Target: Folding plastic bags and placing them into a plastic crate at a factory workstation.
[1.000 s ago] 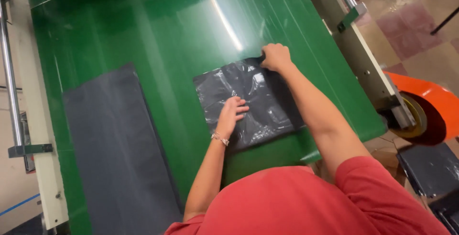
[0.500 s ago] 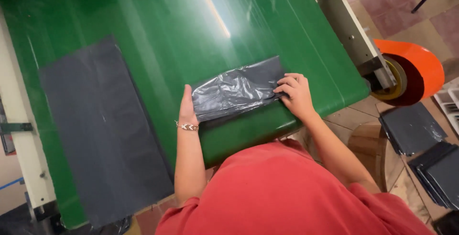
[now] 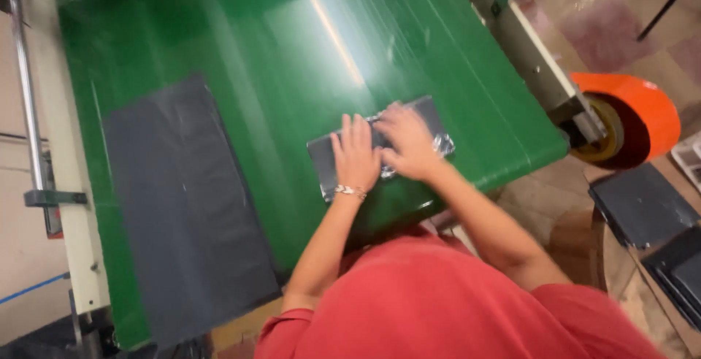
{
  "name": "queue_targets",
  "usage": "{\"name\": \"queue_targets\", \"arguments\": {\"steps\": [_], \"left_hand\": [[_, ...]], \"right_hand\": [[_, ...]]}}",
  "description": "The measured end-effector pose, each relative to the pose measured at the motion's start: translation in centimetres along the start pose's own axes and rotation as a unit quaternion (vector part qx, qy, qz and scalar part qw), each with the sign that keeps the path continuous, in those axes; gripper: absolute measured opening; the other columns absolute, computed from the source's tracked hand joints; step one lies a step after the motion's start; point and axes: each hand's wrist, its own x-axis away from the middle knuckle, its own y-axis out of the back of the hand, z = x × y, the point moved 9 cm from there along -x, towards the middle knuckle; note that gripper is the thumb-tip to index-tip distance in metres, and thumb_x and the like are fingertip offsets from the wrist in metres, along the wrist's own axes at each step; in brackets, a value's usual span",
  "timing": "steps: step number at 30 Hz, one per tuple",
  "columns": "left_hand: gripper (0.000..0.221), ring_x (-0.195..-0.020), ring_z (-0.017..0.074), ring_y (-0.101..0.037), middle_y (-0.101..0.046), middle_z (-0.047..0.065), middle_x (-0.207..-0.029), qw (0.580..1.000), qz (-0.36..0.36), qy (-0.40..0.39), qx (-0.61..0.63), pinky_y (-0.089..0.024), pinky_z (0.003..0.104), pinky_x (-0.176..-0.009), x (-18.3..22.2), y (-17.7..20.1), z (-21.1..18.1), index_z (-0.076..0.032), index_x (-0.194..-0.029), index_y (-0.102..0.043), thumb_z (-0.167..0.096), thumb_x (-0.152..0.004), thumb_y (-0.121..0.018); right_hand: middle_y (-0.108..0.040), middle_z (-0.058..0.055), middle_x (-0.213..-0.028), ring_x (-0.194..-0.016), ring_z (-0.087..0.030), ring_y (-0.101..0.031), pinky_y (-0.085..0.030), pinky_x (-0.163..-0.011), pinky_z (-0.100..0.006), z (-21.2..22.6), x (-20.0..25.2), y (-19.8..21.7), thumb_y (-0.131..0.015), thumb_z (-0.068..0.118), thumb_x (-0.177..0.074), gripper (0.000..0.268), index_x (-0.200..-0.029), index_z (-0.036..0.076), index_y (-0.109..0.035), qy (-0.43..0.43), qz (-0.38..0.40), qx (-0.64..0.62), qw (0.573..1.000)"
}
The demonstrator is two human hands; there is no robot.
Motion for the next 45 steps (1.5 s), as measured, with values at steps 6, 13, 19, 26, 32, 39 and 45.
{"name": "queue_targets", "arguments": {"steps": [6,13,19,26,32,39,45], "left_hand": [[0.077,-0.155,0.0332,-0.010,-0.023,0.014,-0.165,0.981,0.174,0.078,0.044,-0.016,0.063,-0.120,1.7,-6.6,2.0,-0.005,-0.154,-0.032,-0.046,-0.090,-0.049],[0.103,-0.153,0.0377,-0.013,-0.020,0.021,-0.164,0.973,0.207,0.078,0.060,-0.021,0.063,-0.118,6.1,0.5,6.7,0.000,-0.153,-0.029,-0.069,-0.082,-0.059],[0.043,-0.101,0.0236,-0.060,-0.058,0.002,-0.112,0.970,-0.023,-0.237,-0.048,-0.051,0.036,-0.057,10.0,-1.1,5.2,-0.018,-0.113,-0.060,-0.051,-0.086,-0.059],[0.021,-0.077,0.0274,-0.070,-0.068,0.000,-0.079,0.907,0.333,-0.235,0.105,-0.056,0.043,-0.063,5.0,0.7,-1.0,-0.022,-0.091,-0.062,-0.040,-0.087,-0.052],[0.060,-0.095,0.0250,-0.070,-0.075,0.008,-0.095,0.724,0.436,0.115,0.522,-0.056,0.035,-0.086,1.6,-7.9,3.9,-0.013,-0.085,-0.073,-0.043,-0.102,-0.025],[0.044,-0.092,0.0324,-0.070,-0.073,0.007,-0.084,0.899,0.313,0.110,0.284,-0.056,0.046,-0.080,-0.9,-7.9,6.7,-0.017,-0.086,-0.072,-0.060,-0.091,-0.060],[0.049,-0.083,0.0331,-0.071,-0.069,0.006,-0.076,0.939,0.216,0.178,0.201,-0.055,0.045,-0.075,0.0,-7.4,6.1,-0.021,-0.079,-0.061,-0.068,-0.089,-0.053]], "right_hand": [[-0.048,-0.019,-0.150,-0.144,-0.034,-0.040,-0.027,-0.119,-0.051,-2.6,2.4,-9.5,-0.049,0.067,-0.090,0.083,-0.146,0.006,-0.048,-0.060,0.141,0.081,0.985],[-0.049,-0.020,-0.150,-0.143,-0.036,-0.041,-0.031,-0.116,-0.056,-8.9,3.5,-2.2,-0.056,0.062,-0.090,0.081,-0.146,0.003,-0.049,-0.109,0.133,0.220,0.960],[-0.050,-0.024,-0.147,-0.142,-0.037,-0.042,-0.025,-0.121,-0.049,-1.8,5.3,-5.4,-0.066,0.028,-0.083,0.067,-0.141,-0.003,-0.052,-0.038,0.095,0.106,0.989],[-0.056,-0.016,-0.139,-0.132,-0.033,-0.052,-0.035,-0.117,-0.050,7.1,9.8,-5.7,-0.069,0.015,-0.078,0.050,-0.125,0.001,-0.060,-0.003,0.174,-0.074,0.982],[-0.068,-0.009,-0.097,-0.098,-0.025,-0.057,-0.048,-0.084,-0.043,-1.8,15.5,-5.5,-0.061,0.025,-0.097,0.021,-0.108,0.010,-0.070,-0.321,0.172,-0.308,0.879],[-0.068,-0.025,-0.110,-0.102,-0.037,-0.072,-0.056,-0.091,-0.057,-7.6,18.3,-8.0,-0.051,0.020,-0.105,0.020,-0.115,0.003,-0.056,-0.581,-0.095,-0.650,0.481],[-0.058,0.003,-0.083,-0.087,-0.020,-0.067,-0.057,-0.089,-0.050,-9.6,22.1,-6.4,-0.053,0.020,-0.102,0.011,-0.105,0.011,-0.059,-0.594,-0.020,-0.654,0.467]]}}
